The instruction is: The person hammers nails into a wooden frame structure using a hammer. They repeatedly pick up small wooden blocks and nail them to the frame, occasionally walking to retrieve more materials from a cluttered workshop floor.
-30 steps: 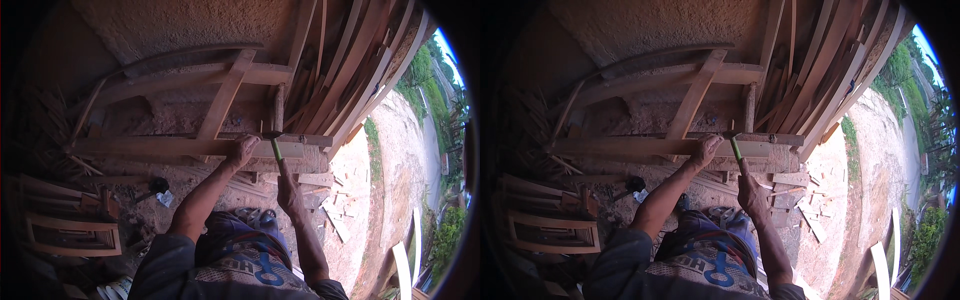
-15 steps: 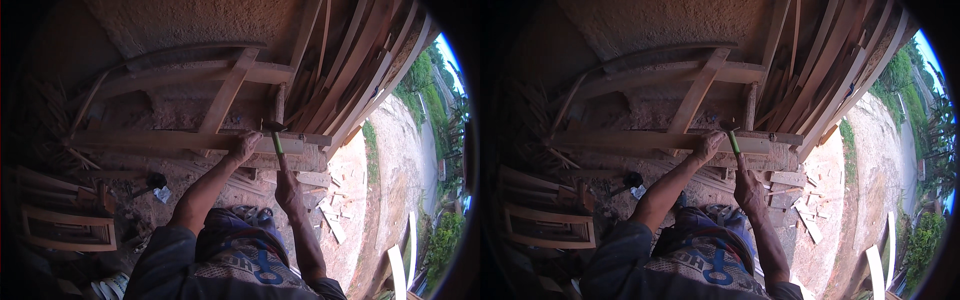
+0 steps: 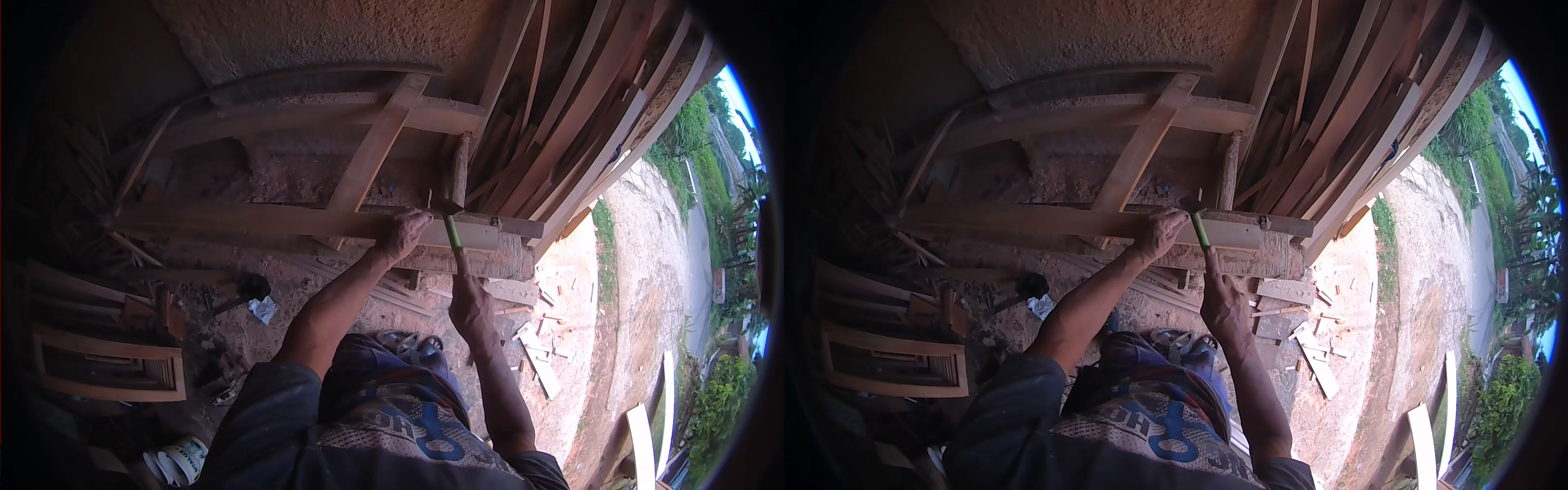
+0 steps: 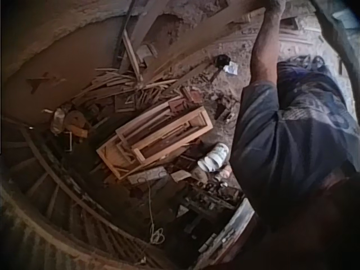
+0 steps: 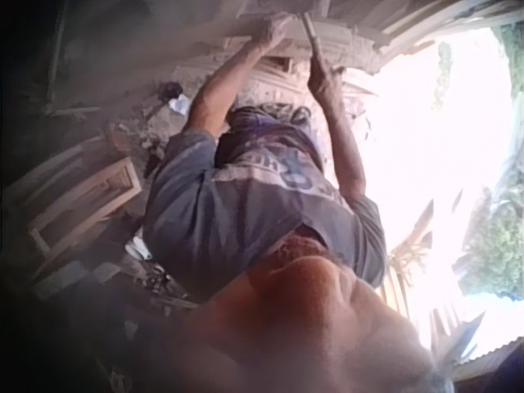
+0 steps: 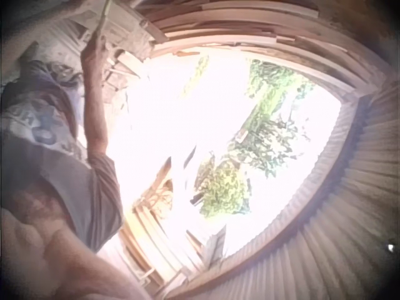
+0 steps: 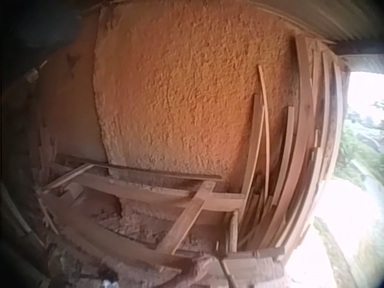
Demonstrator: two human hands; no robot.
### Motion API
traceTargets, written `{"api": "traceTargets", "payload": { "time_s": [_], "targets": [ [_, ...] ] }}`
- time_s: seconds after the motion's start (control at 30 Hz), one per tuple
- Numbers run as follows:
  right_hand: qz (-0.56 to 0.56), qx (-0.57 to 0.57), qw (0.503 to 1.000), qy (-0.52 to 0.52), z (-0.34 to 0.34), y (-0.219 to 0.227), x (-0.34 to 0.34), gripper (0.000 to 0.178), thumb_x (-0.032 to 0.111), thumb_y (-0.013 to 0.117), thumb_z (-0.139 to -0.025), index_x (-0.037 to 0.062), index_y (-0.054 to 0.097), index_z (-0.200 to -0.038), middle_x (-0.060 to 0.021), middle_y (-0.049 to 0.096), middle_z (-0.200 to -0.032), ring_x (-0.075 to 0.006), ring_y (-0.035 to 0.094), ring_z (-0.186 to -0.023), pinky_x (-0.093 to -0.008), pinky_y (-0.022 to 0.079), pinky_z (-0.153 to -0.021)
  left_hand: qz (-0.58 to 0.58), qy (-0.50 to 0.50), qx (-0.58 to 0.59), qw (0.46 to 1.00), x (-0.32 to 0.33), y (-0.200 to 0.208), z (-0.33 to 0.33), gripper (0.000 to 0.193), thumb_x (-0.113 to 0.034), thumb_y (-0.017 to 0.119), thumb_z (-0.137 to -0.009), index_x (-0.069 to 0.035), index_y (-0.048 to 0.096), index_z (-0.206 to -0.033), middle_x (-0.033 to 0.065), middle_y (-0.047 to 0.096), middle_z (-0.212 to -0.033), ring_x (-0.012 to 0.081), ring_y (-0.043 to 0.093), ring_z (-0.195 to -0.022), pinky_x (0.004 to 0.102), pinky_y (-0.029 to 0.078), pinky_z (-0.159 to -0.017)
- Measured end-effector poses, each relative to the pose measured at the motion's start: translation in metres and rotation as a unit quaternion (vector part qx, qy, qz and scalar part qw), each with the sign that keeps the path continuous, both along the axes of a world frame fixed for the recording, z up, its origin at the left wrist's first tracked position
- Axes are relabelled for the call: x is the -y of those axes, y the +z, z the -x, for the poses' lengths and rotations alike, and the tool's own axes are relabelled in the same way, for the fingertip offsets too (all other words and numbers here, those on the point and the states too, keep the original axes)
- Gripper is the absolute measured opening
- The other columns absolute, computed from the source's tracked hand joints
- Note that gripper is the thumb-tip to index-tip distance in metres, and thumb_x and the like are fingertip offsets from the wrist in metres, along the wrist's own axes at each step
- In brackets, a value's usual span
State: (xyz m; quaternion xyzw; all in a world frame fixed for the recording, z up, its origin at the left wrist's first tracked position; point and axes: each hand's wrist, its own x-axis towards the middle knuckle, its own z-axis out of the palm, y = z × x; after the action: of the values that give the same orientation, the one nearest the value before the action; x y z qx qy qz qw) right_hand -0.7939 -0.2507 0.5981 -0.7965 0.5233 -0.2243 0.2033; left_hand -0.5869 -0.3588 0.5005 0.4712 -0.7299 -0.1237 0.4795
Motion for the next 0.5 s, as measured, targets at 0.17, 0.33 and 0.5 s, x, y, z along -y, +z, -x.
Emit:
{"api": "traceTargets", "payload": {
  "time_s": [0.17, 0.33, 0.5],
  "targets": [
    [-0.026, 0.019, 0.999, 0.012, 0.002, 0.016, 0.003, 0.07, 0.006, 0.052, -0.093, 0.0143, 0.022, -0.157, -0.0249, 0.061, -0.072, -0.0403, 0.062, -0.063, -0.0515, 0.047, -0.058, 0.002, -0.013, -0.007, 1.0, -0.001, -0.003, -0.001, 0.009, -0.007, 0.067, -0.089, -0.001, 0.069, -0.095, 0.0129, 0.069, -0.091, 0.0306, 0.068, -0.084, 0.039, 0.055, -0.074],
    [0.127, 0.072, 0.989, -0.005, -0.003, 0.001, -0.011, 0.07, 0.007, 0.052, -0.094, 0.017, 0.022, -0.157, -0.025, 0.06, -0.072, -0.0405, 0.062, -0.064, -0.0512, 0.047, -0.057, -0.014, -0.008, -0.009, 1.0, -0.001, -0.005, -0.002, 0.009, -0.008, 0.067, -0.09, -0.002, 0.069, -0.095, 0.0127, 0.07, -0.09, 0.0303, 0.068, -0.084, 0.0389, 0.056, -0.074],
    [-0.063, 0.015, 0.998, -0.014, 0.003, -0.01, 0.002, 0.068, 0.011, 0.047, -0.097, 0.0197, 0.017, -0.158, -0.0259, 0.061, -0.073, -0.0414, 0.062, -0.062, -0.0523, 0.046, -0.056, 0.006, 0.002, 0.001, 1.0, -0.002, -0.002, 0.001, 0.01, -0.01, 0.067, -0.09, -0.003, 0.071, -0.097, 0.0131, 0.071, -0.091, 0.0305, 0.069, -0.084, 0.0385, 0.056, -0.074]
  ]
}}
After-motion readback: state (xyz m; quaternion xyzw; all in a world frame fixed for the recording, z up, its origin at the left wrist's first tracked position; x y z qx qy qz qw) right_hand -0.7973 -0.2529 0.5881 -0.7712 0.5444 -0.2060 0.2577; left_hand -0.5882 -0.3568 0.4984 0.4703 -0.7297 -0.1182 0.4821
